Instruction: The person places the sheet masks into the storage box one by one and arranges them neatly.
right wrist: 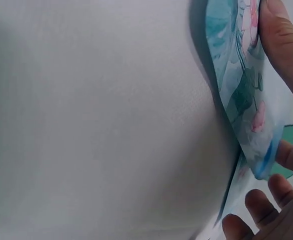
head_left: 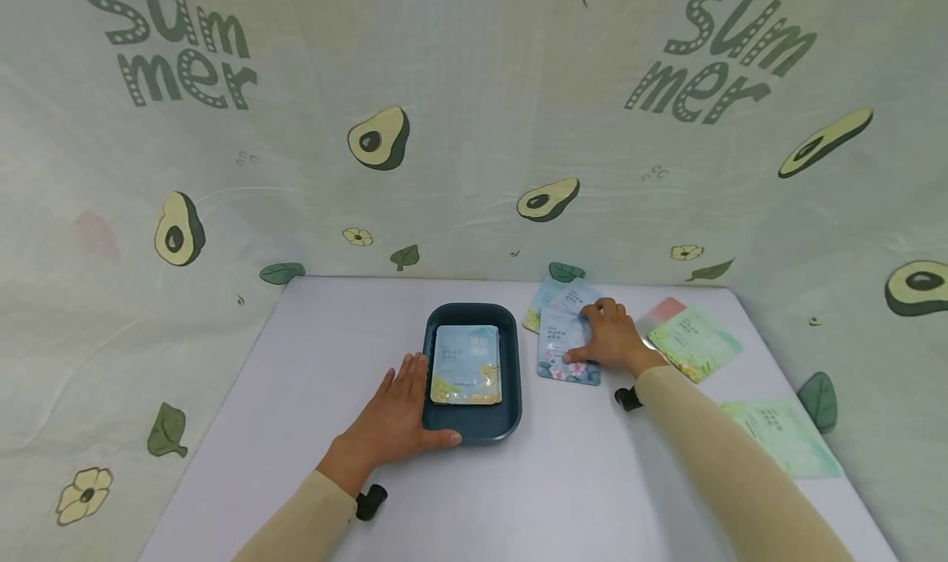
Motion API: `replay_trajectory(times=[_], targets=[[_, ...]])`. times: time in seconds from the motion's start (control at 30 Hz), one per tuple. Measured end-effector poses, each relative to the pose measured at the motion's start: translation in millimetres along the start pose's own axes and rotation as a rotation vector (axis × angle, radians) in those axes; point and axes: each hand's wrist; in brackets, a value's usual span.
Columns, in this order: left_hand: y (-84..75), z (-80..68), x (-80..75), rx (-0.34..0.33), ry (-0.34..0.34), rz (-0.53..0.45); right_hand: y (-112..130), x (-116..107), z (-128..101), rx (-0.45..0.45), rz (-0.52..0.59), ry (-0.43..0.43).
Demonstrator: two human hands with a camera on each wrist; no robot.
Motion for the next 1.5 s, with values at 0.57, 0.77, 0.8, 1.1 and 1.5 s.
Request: replay_trajectory(times=[0.57,0.77,0.8,1.1,1.5], targets=[[-1.5,-1.1,-1.2,-0.008,-0.014,-0.012,13.9,3.1,-22.2,-0.091,-0.051,-0.359],[-0.9,-1.4,0.6,-0.015,-0.017,-0.015,16.7,9.9,-32.8,-0.101,-0.04,-0.425],[-1.0,-1.5,0.9,-0.013,-0.021,-0.02,17.3,10.0,-34.9,-0.1,-0.038,-0.431],[-1.2,-1.1,-0.5,-0.007,-0.015,-0.025,22.6,6.4,-50.6,-0.088,0.141,-0.289],[-1.4,-1.1,-0.8,-0.009,-0.01,-0.02,37.3,-24.8,-52.7,-0.06,0.38,-0.273]])
Point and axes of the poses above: each hand's wrist, its own z-axis towards the middle knuckle, its own x-axis out of the palm, y = z × x, and after that the axes turned 15 degrees about x, right-handed
